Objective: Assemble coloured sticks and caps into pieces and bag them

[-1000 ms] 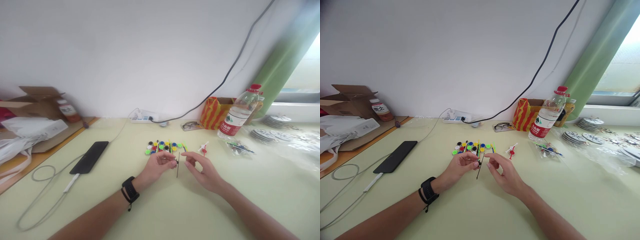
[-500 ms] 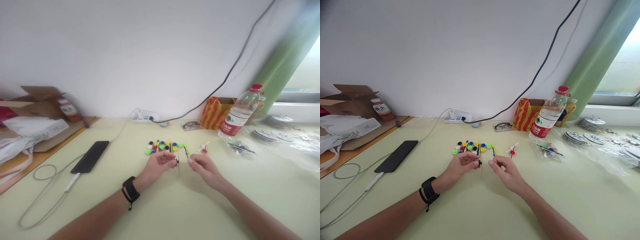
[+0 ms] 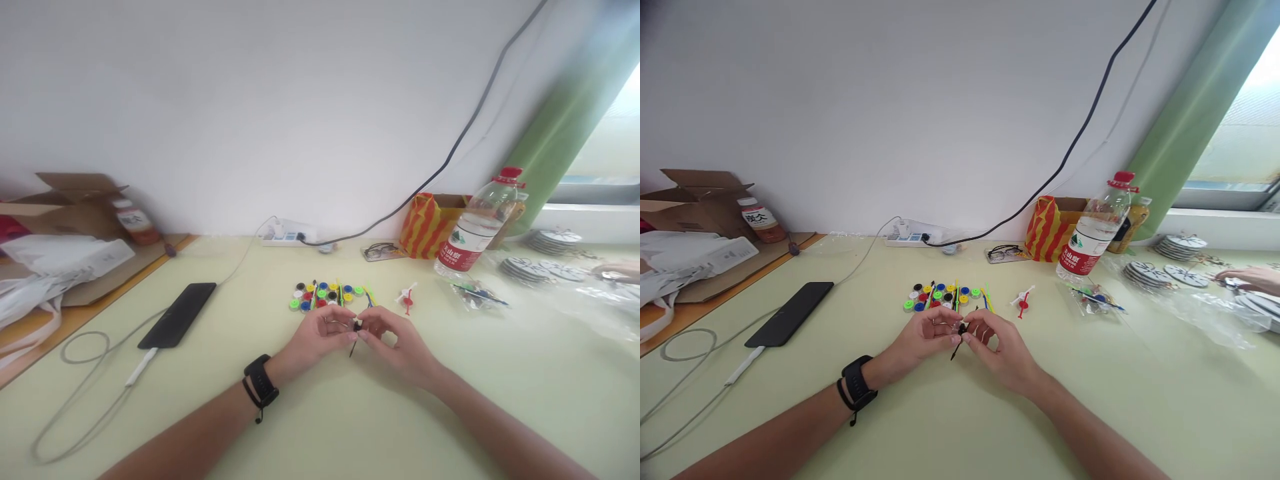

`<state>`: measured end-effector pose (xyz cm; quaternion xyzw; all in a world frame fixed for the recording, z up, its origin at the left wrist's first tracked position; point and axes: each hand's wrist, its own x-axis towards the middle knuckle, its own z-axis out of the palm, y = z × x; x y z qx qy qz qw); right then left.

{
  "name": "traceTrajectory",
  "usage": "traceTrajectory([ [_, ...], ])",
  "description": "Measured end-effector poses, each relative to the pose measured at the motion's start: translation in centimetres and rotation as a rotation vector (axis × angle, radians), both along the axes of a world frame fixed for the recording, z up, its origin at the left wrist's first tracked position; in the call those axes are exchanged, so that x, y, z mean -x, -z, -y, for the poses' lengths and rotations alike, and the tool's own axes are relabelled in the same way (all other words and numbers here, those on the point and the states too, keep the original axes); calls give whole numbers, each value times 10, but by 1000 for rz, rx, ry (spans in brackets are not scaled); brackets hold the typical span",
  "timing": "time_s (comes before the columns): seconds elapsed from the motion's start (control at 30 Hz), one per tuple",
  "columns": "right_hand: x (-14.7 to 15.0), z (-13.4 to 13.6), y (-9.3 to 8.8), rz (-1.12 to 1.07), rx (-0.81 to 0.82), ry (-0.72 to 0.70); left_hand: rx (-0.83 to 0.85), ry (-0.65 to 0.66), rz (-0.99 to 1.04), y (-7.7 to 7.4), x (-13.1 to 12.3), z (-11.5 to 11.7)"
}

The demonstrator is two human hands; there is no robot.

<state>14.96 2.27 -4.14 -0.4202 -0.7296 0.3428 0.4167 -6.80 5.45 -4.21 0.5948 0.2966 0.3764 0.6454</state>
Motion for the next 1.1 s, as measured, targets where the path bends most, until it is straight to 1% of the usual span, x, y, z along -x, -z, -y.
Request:
traceTrajectory([
  [0.2,-6,-2,2,15,-118,24,15,-26,42,0,-1,-1],
  [0.27,-6,-1,2,-9,-117,40,7,-33,46,-2,-1,-1],
  [0.37,-4,1,0,-82,-68,61,10,-43,51,-3,-1,-1],
  [0.43,-6,1,-4,-85,-19,14,12,-52,56,-3,-2,-1],
  [0.53,-12,-1,-11,-64,89,-142,18,-82,64,-3,-2,-2],
  [0.57,-14,-2,-13,-69,111,-163,23,-92,66,-3,-2,-2],
  [0.6,-15,-3,-14,-84,116,-151,29,-101,67,-4,-2,-2],
  [0.7,-14,-4,-14,-117,78,-34,34,-103,64,-5,-3,-1],
  [0.77,-10,-3,-13,-124,59,0,27,-89,58,-5,-3,-1],
  [0.93,-1,1,-6,-59,29,-3,18,-37,47,-3,-1,-1],
  [1.1,-3,-2,0,-11,18,3,17,-41,36,-3,-1,-1],
])
